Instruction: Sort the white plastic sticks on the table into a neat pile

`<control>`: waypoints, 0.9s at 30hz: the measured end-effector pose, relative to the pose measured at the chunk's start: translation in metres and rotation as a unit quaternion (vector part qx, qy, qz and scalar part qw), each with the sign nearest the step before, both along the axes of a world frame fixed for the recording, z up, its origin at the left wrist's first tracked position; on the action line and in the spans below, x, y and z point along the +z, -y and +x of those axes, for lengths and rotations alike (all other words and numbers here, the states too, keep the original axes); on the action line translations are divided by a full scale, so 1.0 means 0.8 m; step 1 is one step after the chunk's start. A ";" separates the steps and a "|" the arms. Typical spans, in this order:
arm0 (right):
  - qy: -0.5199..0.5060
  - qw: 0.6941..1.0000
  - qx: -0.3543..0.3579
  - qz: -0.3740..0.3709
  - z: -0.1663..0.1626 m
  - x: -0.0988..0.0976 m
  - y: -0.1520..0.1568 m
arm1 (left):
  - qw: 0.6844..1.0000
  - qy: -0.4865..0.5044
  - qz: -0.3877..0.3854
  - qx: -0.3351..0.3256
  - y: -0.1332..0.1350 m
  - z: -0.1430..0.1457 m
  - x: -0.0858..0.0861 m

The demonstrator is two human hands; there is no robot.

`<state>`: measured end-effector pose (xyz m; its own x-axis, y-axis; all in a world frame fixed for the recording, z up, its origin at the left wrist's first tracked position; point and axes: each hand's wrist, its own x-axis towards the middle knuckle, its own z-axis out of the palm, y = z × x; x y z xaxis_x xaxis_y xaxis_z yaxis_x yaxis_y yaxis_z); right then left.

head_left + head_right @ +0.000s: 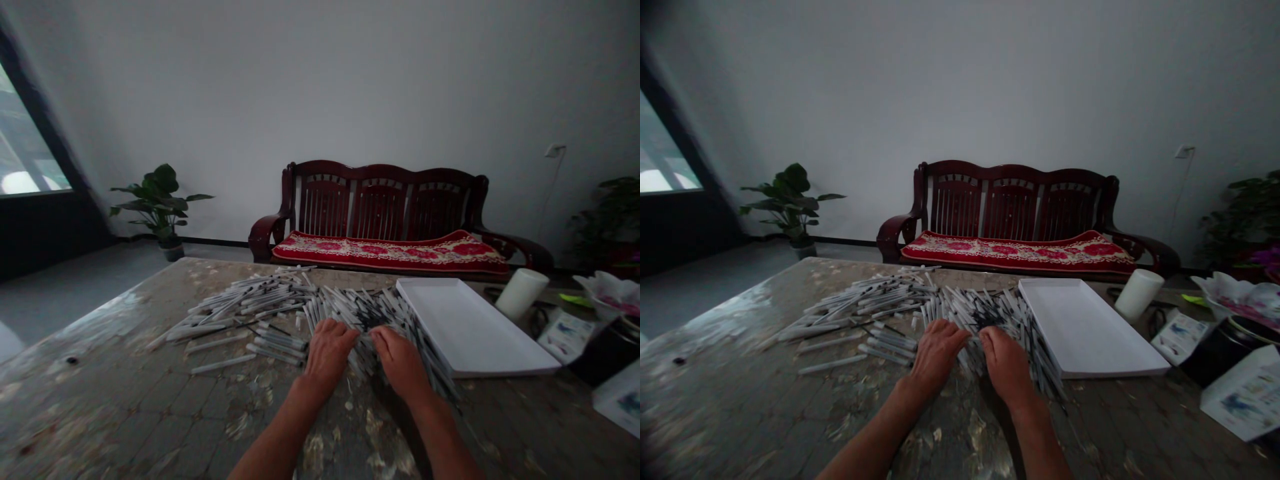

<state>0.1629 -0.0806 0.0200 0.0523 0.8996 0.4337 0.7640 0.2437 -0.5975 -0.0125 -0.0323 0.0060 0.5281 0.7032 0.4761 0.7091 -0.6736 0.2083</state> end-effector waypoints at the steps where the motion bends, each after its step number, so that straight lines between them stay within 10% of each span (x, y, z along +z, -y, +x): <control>1: -0.003 1.000 0.001 -0.026 0.000 0.001 0.000 | 1.000 0.007 0.012 -0.010 -0.001 -0.002 -0.001; 9: -0.067 0.986 0.061 -0.138 0.012 -0.001 -0.003 | 1.000 0.002 -0.001 -0.031 0.010 0.001 0.011; 18: -0.003 0.999 -0.028 -0.026 0.018 0.001 -0.002 | 0.985 0.040 -0.166 0.025 -0.012 -0.022 0.020; 27: 0.081 0.989 -0.065 0.103 -0.013 -0.017 -0.004 | 0.989 0.086 -0.075 0.098 -0.029 -0.034 0.017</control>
